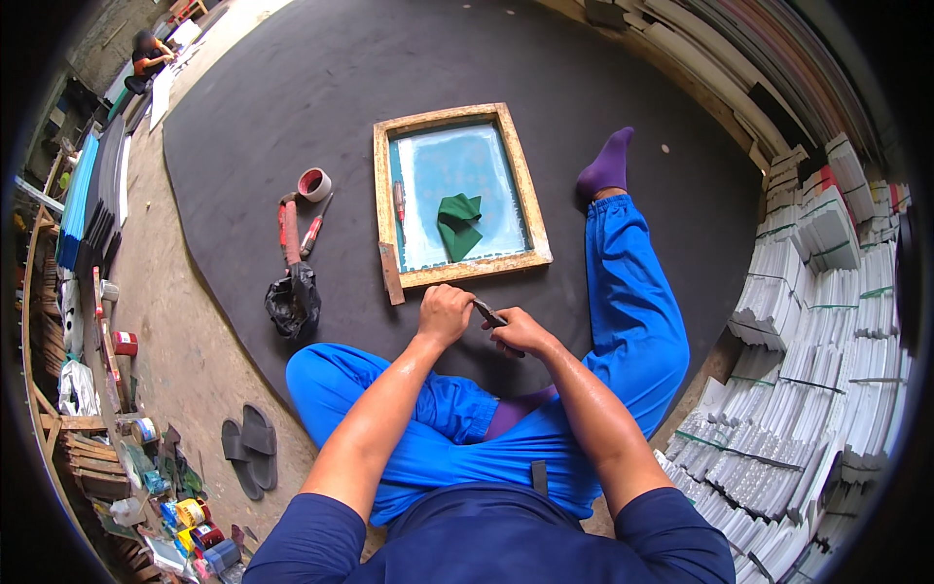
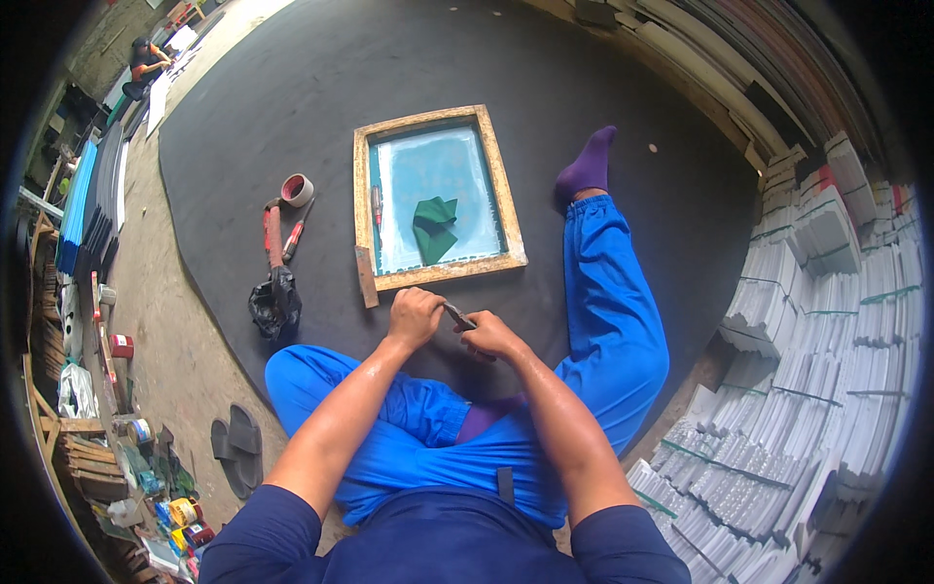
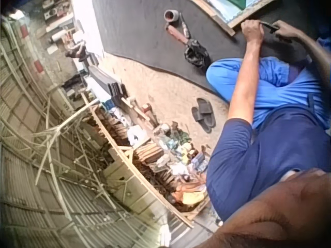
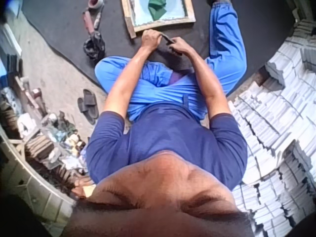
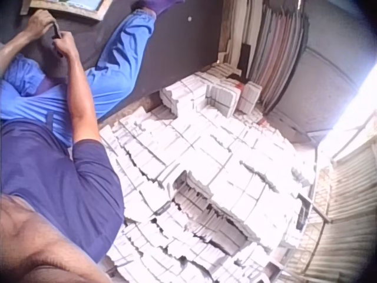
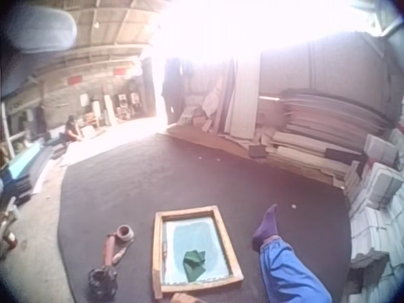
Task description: The person sits on the floor and uses a small metal tool to scrape or clean the edges of a wooden frame holding a translucent sheet. They repeatedly work along the frame's perimeter, occasionally wiping the surface with a green cloth.
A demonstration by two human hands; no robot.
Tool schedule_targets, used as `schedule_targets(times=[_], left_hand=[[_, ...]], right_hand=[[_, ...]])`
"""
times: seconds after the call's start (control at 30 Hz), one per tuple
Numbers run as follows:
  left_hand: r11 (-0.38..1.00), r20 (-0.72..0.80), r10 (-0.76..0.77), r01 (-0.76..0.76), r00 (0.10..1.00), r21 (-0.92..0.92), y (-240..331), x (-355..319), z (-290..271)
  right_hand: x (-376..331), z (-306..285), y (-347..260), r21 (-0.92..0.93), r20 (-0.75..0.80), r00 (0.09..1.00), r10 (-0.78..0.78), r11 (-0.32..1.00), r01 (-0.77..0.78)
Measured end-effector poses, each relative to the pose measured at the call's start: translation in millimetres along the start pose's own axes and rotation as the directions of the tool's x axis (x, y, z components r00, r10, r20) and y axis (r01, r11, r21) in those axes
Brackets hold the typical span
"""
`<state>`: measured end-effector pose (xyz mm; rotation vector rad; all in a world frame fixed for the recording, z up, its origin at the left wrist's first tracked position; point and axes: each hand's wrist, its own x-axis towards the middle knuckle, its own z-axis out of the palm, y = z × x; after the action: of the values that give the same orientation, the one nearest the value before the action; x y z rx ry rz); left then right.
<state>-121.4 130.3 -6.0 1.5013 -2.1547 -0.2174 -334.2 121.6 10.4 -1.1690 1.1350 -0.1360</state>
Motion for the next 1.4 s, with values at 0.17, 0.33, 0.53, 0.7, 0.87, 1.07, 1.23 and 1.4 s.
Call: schedule_targets(times=[0.17, 0.33, 0.53, 0.7, 0.87, 1.07, 1.23, 1.4], left_hand=[[0.993, 0.075, -0.121, 0.12, 0.99, 0.021, -7.1, -19.0, 2.7], [0.896, 0.427, -0.444, 0.391, 0.788, 0.211, -3.7, -24.1, -21.5], [0.857, 0.536, -0.515, 0.419, 0.669, 0.3, 2.7, -20.4, -46.0], [0.91, 0.349, -0.407, 0.344, 0.844, 0.231, 1.6, -14.7, -35.2], [0.961, 0.07, -0.21, 0.192, 0.975, 0.201, -2.3, -1.4, -24.7], [0.957, 0.081, -0.191, 0.167, 0.978, 0.236, -8.2, 10.7, -19.1], [0.959, 0.098, -0.206, 0.181, 0.974, 0.216, -9.0, 10.1, -18.5], [0.966, 0.078, -0.198, 0.181, 0.977, 0.185, -8.3, 9.3, -15.5]], right_hand=[[6.9, 7.7, 13.2, 0.022, 0.098, 0.992, 0.08, 0.996, -0.082], [1.4, -3.4, 10.8, 0.078, -0.033, 0.995, 0.089, 0.993, -0.087], [11.9, -48.7, 22.9, 0.022, -0.491, 0.867, 0.08, 0.997, -0.08], [16.2, -67.1, 13.6, -0.073, -0.543, 0.833, 0.11, 0.982, -0.177], [17.4, -68.6, 1.0, -0.174, -0.566, 0.817, 0.112, 0.952, -0.252], [25.5, -67.0, -0.6, -0.246, -0.596, 0.8, 0.071, 0.932, -0.267], [31.6, -64.4, 6.4, -0.227, -0.63, 0.77, 0.104, 0.923, -0.311], [32.9, -65.1, 15.5, -0.201, -0.659, 0.747, 0.092, 0.935, -0.292]])
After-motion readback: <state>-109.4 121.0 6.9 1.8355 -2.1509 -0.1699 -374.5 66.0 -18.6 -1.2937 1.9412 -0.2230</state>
